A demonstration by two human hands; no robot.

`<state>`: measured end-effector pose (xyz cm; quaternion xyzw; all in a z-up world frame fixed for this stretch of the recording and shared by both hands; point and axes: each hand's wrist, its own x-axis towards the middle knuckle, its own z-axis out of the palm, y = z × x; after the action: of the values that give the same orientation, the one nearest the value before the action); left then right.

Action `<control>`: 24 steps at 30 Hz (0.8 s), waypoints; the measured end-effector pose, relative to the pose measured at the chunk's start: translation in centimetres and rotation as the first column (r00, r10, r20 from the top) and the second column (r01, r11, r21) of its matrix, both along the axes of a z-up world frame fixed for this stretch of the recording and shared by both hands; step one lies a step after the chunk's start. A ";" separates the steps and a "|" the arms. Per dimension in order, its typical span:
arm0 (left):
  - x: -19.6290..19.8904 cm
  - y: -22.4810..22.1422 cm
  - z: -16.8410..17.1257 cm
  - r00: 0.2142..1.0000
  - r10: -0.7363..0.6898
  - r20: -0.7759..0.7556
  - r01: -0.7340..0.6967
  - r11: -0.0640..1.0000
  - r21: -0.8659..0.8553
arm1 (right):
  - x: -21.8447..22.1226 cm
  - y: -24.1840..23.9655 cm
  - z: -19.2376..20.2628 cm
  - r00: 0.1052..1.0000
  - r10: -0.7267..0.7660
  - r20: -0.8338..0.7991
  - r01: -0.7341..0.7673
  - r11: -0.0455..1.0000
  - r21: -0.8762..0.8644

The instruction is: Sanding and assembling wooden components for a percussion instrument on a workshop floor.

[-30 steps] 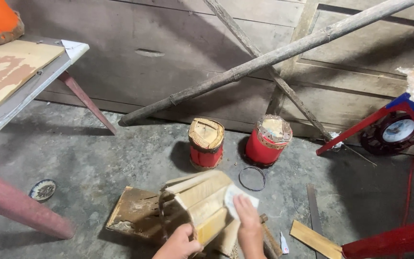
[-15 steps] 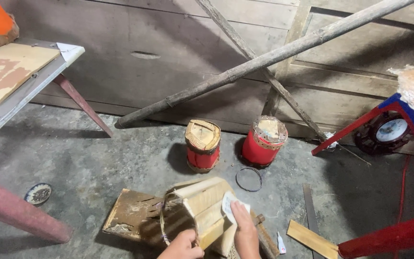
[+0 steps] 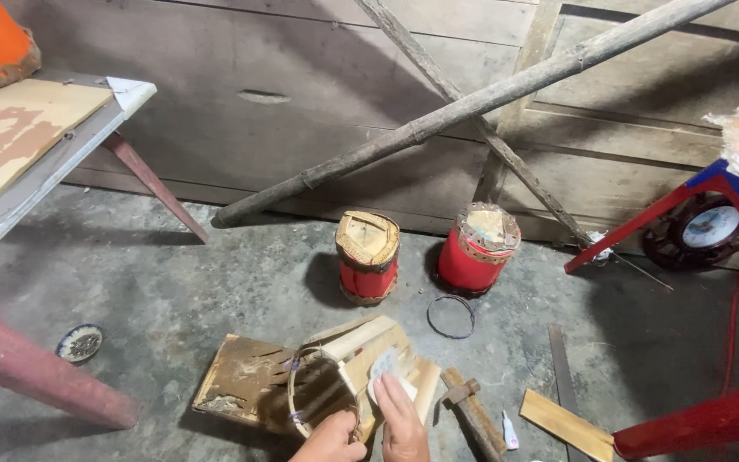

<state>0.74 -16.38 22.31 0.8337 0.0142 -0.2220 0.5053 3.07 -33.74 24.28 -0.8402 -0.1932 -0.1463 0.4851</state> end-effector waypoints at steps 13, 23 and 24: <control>-0.2 3.4 -2.9 0.854 0.172 -0.492 -0.413 0.799 -0.437 | 0.7 -0.5 -4.4 0.996 0.003 -0.094 -0.019 0.987 -0.162; 0.4 4.3 0.1 0.774 0.390 -0.499 -0.525 0.835 -0.162 | 0.7 -1.3 -6.6 0.956 -0.072 -0.284 0.031 0.989 -0.147; 0.4 4.4 -0.2 0.720 0.363 -0.592 -0.622 0.716 -0.317 | 0.7 -1.4 -6.8 0.938 -0.114 -0.326 0.062 0.984 -0.166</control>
<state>1.09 -11.97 22.12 0.5535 0.3138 -0.2723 0.7218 3.80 -35.15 17.50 -0.8954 -0.0811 -0.0079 0.4378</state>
